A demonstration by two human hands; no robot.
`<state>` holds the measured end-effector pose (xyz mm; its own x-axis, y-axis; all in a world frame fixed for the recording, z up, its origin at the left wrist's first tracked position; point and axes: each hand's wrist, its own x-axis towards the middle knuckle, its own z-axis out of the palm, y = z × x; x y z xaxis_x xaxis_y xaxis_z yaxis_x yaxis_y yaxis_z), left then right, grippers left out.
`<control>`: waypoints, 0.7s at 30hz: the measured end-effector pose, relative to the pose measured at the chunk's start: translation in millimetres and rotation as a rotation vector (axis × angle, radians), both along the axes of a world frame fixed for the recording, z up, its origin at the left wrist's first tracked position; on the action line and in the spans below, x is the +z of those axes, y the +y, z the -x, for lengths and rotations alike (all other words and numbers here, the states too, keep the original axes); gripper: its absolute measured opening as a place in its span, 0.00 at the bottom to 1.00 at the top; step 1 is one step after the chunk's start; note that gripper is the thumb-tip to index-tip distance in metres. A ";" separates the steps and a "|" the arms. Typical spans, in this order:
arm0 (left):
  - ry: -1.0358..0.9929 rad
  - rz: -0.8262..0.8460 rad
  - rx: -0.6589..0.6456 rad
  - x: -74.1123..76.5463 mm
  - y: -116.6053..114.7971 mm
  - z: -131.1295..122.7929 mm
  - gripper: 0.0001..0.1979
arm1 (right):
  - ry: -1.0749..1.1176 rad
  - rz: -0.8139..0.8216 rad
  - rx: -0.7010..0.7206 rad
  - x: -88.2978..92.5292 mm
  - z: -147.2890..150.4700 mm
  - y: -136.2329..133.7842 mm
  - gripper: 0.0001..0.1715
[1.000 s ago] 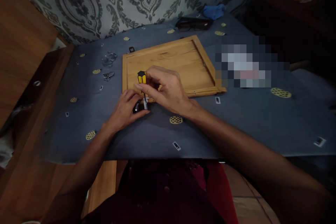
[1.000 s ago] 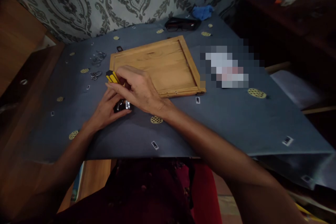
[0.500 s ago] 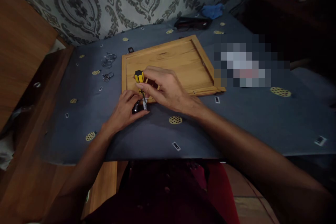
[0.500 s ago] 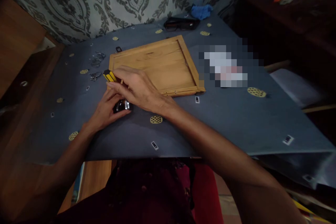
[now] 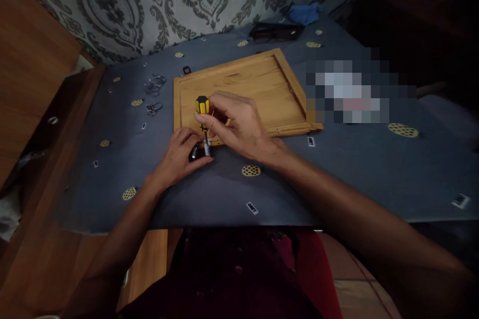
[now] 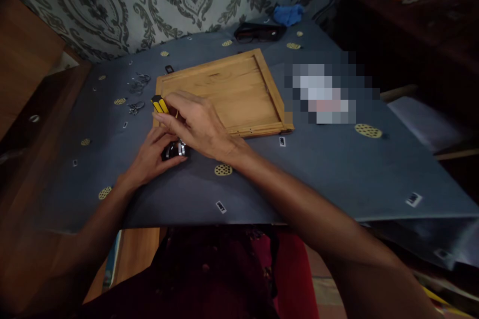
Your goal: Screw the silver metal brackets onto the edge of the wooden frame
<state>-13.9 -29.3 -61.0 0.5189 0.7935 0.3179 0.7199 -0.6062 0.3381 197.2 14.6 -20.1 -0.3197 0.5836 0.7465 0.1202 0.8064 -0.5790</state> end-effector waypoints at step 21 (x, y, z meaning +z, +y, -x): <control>0.024 -0.042 -0.008 -2.6 0.6 1.0 0.26 | 0.048 0.213 0.180 0.3 2.4 -2.3 0.19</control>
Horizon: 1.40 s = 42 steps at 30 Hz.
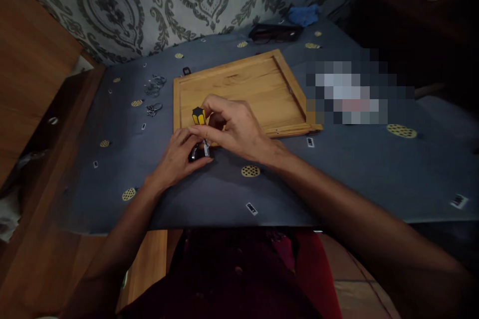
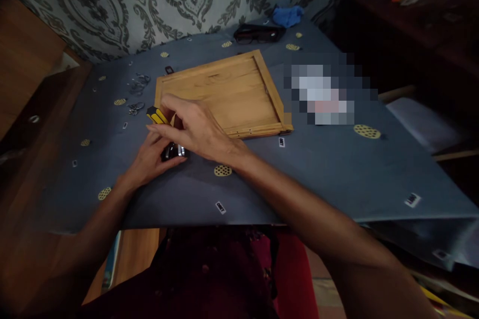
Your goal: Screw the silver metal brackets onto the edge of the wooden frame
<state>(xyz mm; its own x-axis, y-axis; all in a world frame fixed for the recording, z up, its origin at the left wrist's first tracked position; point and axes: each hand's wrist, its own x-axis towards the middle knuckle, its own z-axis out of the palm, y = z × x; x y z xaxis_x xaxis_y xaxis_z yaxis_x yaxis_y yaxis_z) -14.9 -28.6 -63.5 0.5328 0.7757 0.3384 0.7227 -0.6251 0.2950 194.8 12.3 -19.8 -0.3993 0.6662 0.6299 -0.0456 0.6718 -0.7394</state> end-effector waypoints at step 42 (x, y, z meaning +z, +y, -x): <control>-0.025 0.050 0.001 2.8 -1.1 -0.7 0.22 | -0.051 -0.218 -0.297 -1.5 -0.8 -1.8 0.23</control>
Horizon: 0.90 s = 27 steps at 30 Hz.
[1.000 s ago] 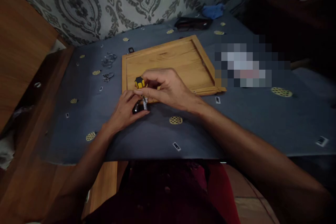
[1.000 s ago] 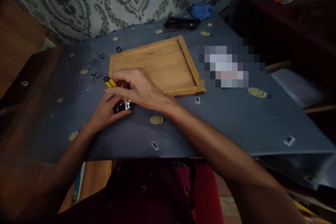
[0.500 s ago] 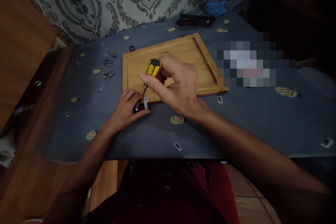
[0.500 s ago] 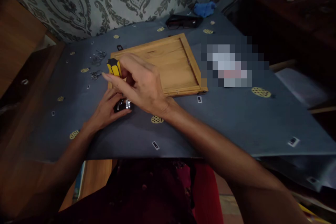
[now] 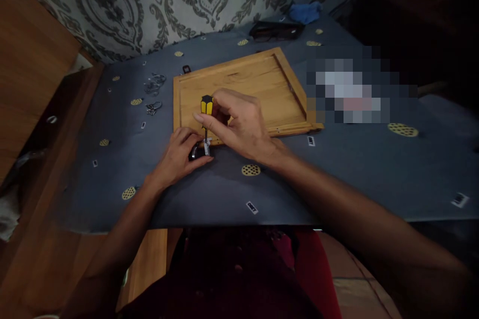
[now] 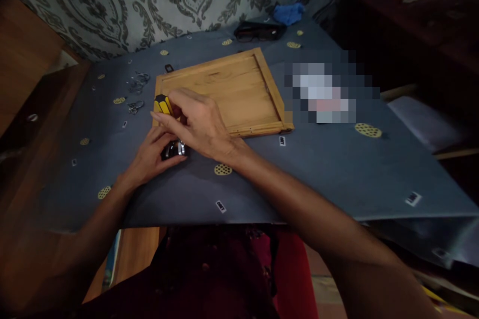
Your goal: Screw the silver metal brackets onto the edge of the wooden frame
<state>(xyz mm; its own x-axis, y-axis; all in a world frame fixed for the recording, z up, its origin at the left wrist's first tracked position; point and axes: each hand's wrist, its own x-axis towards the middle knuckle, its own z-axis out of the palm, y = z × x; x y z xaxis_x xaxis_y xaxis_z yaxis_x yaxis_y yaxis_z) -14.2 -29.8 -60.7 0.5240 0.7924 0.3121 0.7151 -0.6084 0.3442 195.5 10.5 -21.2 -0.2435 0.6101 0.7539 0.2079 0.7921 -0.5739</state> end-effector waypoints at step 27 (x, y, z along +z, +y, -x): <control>0.037 0.005 0.021 -0.5 0.9 -0.6 0.24 | -0.118 -0.023 0.022 7.2 -5.1 0.1 0.20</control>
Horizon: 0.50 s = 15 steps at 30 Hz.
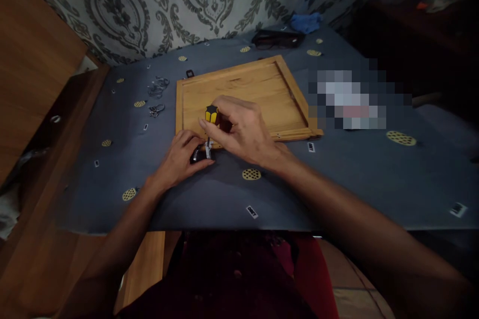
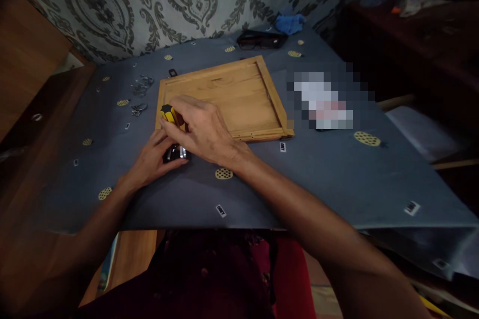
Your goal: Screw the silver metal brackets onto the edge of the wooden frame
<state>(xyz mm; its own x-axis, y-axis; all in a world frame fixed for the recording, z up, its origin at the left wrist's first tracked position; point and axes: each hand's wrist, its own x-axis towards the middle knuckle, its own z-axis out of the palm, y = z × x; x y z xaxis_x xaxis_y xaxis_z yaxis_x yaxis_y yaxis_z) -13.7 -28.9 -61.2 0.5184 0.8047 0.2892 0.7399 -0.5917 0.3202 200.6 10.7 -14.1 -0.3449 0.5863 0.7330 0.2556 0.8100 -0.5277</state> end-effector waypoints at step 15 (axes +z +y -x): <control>-0.010 0.009 -0.005 3.7 -0.8 -0.3 0.23 | 0.046 -0.003 -0.050 1.4 -1.8 -0.8 0.18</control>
<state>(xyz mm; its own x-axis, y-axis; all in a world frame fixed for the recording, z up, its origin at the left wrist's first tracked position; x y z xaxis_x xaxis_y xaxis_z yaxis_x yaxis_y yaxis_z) -13.3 -29.6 -57.5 0.5198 0.8047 0.2868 0.7335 -0.5925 0.3332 202.4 9.9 -12.7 -0.2811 0.5997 0.7492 0.2709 0.7985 -0.5375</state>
